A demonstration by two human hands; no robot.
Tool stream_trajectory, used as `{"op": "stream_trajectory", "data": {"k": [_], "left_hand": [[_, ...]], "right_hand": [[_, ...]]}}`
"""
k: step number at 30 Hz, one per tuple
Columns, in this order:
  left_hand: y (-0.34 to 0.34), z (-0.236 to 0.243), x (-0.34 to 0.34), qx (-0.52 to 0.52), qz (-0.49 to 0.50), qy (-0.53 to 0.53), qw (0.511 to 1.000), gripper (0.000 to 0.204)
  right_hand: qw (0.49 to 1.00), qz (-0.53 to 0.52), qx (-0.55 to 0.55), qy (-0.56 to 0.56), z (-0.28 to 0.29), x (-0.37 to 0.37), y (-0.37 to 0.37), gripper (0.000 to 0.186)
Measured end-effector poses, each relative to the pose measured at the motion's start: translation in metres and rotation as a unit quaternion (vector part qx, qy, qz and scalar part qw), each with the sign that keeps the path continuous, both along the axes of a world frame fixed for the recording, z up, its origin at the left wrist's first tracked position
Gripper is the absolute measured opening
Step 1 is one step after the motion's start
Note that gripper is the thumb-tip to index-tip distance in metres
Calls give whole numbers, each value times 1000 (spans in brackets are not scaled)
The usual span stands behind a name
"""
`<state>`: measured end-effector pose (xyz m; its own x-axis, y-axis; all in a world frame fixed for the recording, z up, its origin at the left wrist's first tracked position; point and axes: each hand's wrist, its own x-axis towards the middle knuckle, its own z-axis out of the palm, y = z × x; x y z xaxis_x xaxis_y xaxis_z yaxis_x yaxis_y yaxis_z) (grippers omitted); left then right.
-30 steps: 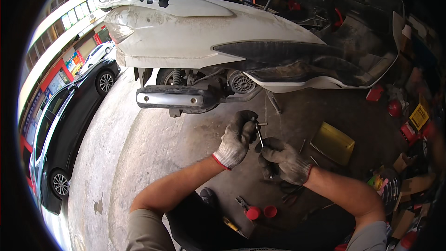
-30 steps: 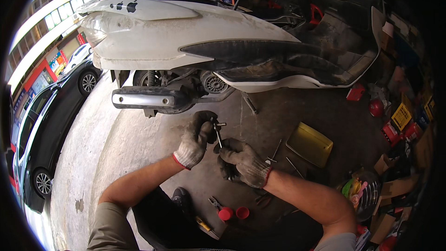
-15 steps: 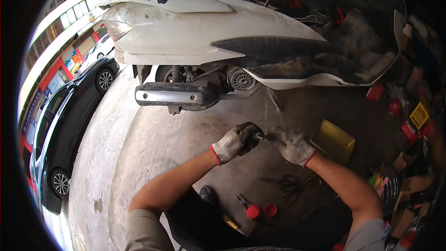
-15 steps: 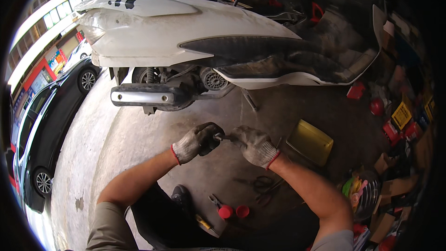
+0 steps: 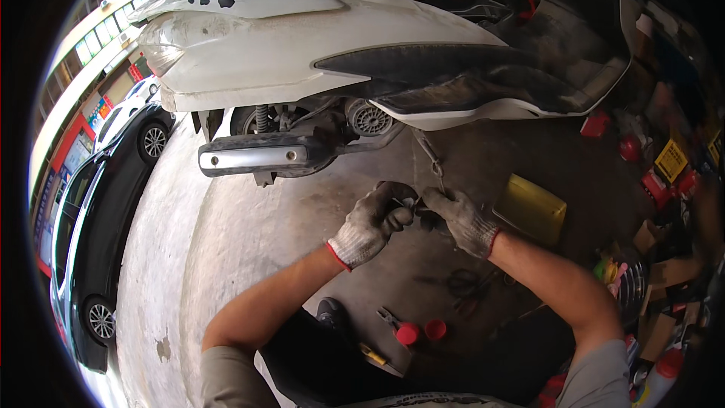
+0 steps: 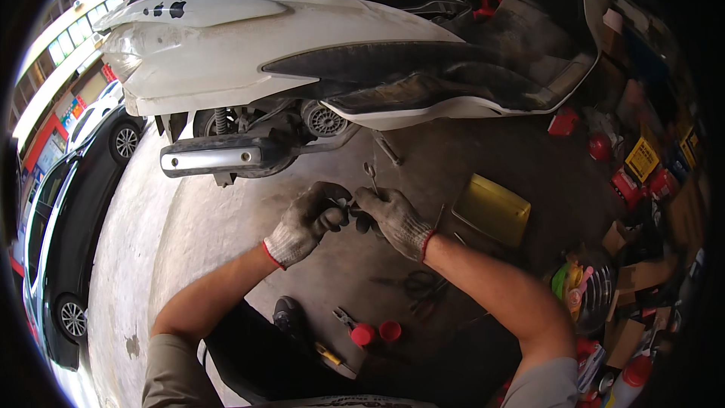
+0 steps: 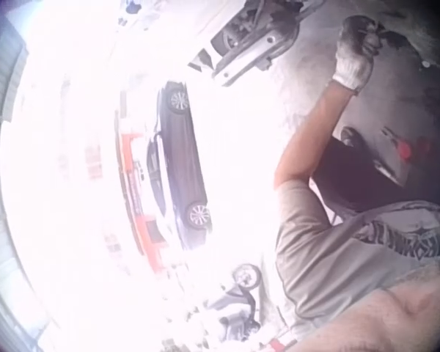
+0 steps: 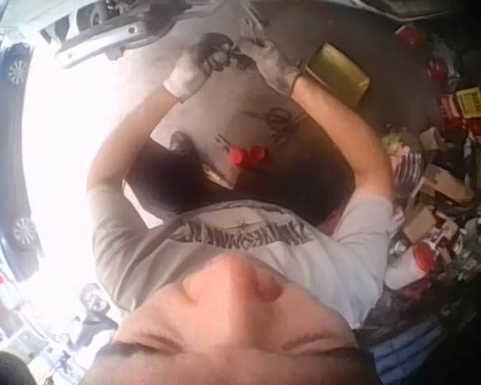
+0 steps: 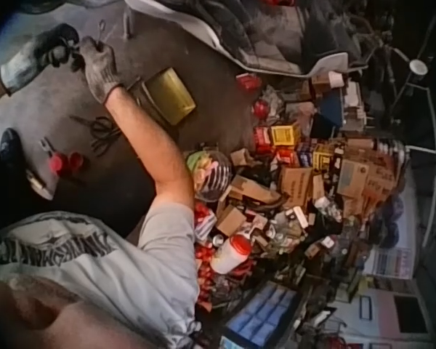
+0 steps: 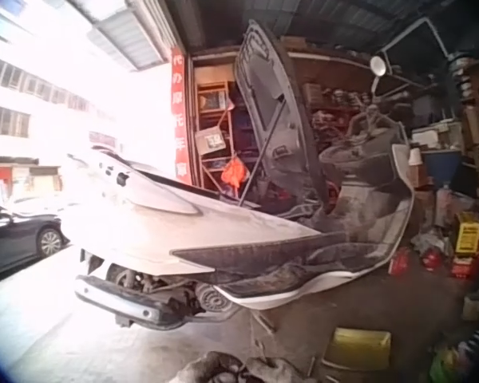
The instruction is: Repairing and inspecting small mechanical components for a motorcycle in a service bay.
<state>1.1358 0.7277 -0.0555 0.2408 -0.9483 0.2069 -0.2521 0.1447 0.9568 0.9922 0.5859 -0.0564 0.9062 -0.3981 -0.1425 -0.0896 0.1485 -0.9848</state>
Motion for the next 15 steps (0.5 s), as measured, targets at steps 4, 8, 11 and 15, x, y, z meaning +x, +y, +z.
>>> {"op": "stream_trajectory", "data": {"k": [4, 8, 11, 15], "left_hand": [[-2, 0, -8, -32, 73, -191, 978, 38], [0, -3, -11, -39, 109, -199, 973, 42], [-1, 0, -13, -27, 99, -189, 976, 41], [-3, 9, -21, 4, 79, -94, 992, 40]], "right_hand": [[1000, 14, 23, 3, 0, -6, 1, 25], [999, 13, -27, -23, 6, -8, 8, 18], [995, -20, -86, -52, 8, -11, 9, 13], [978, -37, -161, -130, -8, -7, 4, 9]]}}
